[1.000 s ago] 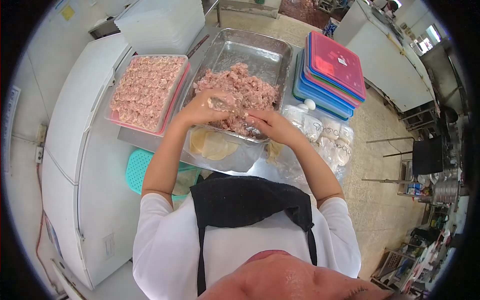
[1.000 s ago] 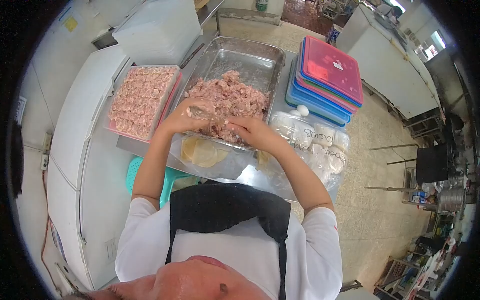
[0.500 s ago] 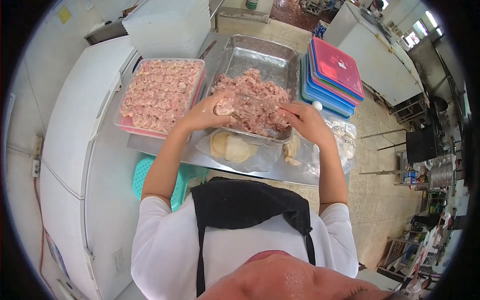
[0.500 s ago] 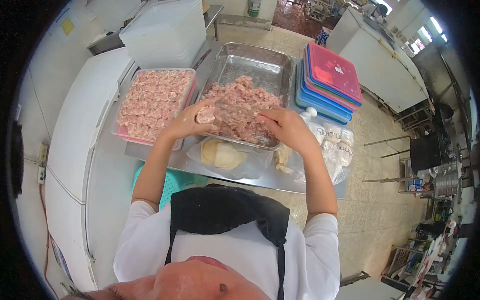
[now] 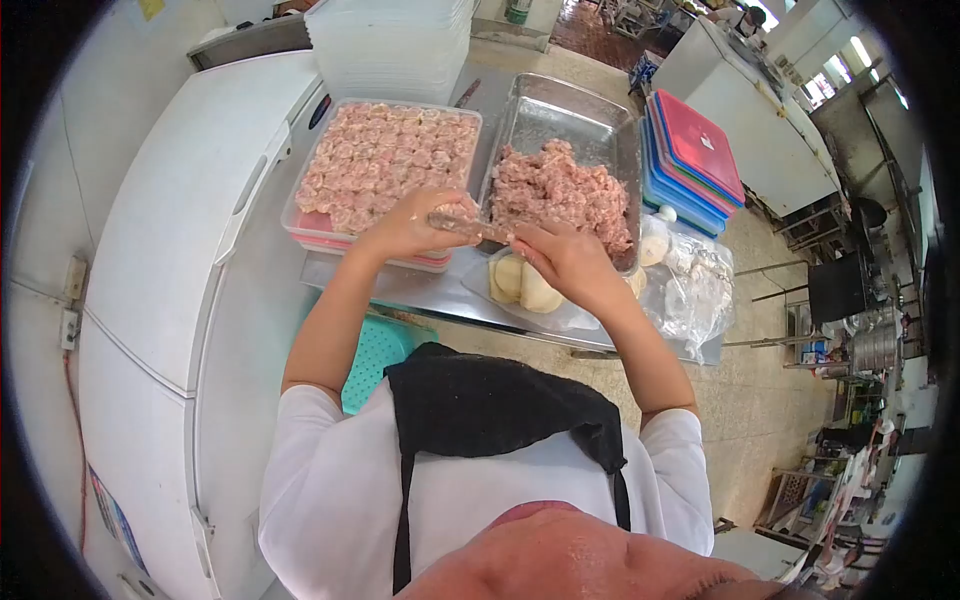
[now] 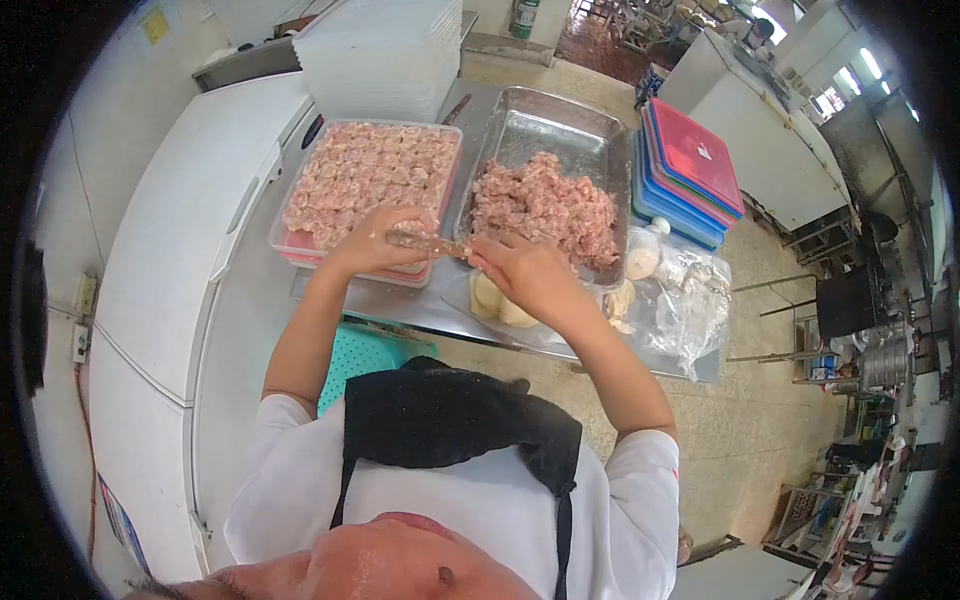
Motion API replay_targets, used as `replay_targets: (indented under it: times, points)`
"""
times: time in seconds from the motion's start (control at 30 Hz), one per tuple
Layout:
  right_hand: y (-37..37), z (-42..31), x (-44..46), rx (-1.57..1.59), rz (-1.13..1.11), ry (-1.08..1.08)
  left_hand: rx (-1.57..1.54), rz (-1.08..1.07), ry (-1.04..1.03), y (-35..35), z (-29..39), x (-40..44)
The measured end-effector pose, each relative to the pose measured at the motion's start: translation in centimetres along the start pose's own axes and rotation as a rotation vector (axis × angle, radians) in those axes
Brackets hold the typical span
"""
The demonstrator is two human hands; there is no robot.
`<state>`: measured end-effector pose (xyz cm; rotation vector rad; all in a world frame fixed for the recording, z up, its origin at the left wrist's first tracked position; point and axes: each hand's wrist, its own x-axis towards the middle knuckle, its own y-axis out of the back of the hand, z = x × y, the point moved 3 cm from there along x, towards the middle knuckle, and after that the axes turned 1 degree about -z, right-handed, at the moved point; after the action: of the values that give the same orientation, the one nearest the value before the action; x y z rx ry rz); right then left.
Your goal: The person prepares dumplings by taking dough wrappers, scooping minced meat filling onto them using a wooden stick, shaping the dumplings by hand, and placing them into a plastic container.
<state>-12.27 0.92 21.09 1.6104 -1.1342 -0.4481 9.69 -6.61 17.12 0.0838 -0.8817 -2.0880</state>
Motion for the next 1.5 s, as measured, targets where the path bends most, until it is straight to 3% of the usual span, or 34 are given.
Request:
replay_targets:
  times: [0.1,0.2,0.3,0.37,0.53,0.63,0.67,0.77,0.87,0.97,1.03,1.07,1.17,1.23,1.3,1.43,1.5]
  points:
    - [-1.1,1.1,0.9,0.095,0.041,-0.002,0.058,0.072,0.047,2.2,-1.8,-2.4]
    - [-1.0,2.3,-0.6,0.202,0.027,-0.163,-0.049,0.158,0.232,6.2,-3.8,-5.9]
    - [-2.6,5.5,-3.8,0.381,0.117,-0.335,0.159,0.345,0.382,9.5,-8.4,-9.9]
    - [-3.5,7.1,-6.2,0.49,0.156,-0.471,0.421,0.37,0.524,11.0,-10.2,-11.8]
    - [-4.2,8.1,-10.0,0.739,0.204,-0.772,0.493,0.309,0.558,10.7,-11.4,-12.3]
    - [-4.1,8.1,-10.1,0.804,0.226,-0.732,0.514,0.273,0.58,10.0,-11.0,-11.5]
    - [-4.2,8.3,-10.1,0.77,0.212,-0.732,0.509,0.262,0.589,9.8,-11.0,-11.3]
    - [-4.6,9.5,-9.5,0.668,0.195,-0.707,0.565,0.367,0.34,8.6,-14.7,-11.5]
    - [-5.0,10.9,-8.7,0.528,0.181,-0.628,0.426,0.326,0.337,8.6,-13.0,-11.2]
    - [-3.7,14.0,-8.6,0.224,0.046,-0.555,0.287,0.272,0.531,8.7,-12.8,-11.9]
    - [-1.1,16.4,-8.3,-0.075,-0.094,-0.507,0.477,0.226,0.642,8.6,-7.2,-10.3]
    - [0.3,17.7,-8.1,-0.179,-0.152,-0.497,0.576,0.208,0.699,8.0,-5.0,-9.5]
    - [2.7,21.2,-7.6,-0.409,-0.305,-0.47,0.488,0.41,0.227,3.8,-0.9,-6.8]
    - [0.6,22.2,-6.6,-0.456,-0.361,-0.488,0.251,0.377,0.19,-0.8,1.4,-3.9]
    - [-5.7,21.9,-8.1,-0.707,-0.207,-0.162,0.204,0.249,0.071,-6.3,1.9,-1.2]
    - [-2.2,20.4,-8.0,-0.471,-0.312,-0.163,0.006,-0.004,0.087,-17.9,-0.9,1.9]
    - [1.5,21.5,-7.0,-0.48,-0.399,-0.174,0.134,0.017,0.029,-21.4,-1.4,2.6]
